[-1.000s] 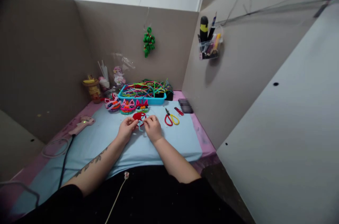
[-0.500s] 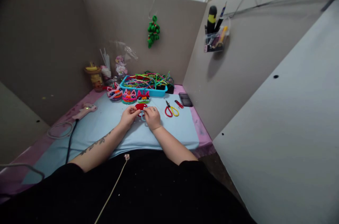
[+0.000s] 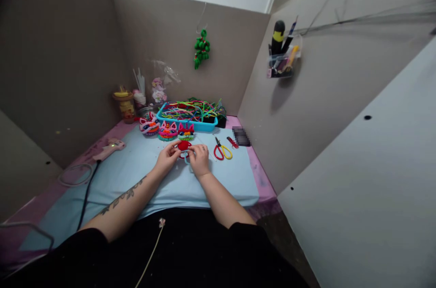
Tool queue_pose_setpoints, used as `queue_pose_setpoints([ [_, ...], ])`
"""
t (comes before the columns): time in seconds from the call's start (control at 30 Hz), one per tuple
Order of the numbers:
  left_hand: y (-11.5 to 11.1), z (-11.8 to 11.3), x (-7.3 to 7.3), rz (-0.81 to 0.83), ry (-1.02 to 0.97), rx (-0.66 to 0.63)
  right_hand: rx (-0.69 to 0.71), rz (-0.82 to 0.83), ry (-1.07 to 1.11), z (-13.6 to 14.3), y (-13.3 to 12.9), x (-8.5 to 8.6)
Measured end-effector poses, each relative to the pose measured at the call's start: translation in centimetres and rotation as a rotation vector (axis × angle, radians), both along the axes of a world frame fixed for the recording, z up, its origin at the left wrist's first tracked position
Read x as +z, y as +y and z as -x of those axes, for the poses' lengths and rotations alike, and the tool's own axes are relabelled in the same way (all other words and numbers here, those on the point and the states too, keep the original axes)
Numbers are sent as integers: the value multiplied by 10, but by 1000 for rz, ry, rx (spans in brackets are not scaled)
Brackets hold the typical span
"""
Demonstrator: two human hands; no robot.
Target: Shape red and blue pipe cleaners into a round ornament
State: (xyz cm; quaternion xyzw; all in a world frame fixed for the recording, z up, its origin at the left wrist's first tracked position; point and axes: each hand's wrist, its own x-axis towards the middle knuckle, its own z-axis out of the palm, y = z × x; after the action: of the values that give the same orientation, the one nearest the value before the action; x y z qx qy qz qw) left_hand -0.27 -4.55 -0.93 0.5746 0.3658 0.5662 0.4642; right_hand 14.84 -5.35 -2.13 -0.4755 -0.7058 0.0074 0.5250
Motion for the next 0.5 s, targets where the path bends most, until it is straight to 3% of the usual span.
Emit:
queue_pose_setpoints([
  [0.3,-4,1,4,2,-16,-45,87,198,196,-3,0,3],
  [0.5,-3,1,2,55,-49,-53,154,264,215,-2,-1,5],
])
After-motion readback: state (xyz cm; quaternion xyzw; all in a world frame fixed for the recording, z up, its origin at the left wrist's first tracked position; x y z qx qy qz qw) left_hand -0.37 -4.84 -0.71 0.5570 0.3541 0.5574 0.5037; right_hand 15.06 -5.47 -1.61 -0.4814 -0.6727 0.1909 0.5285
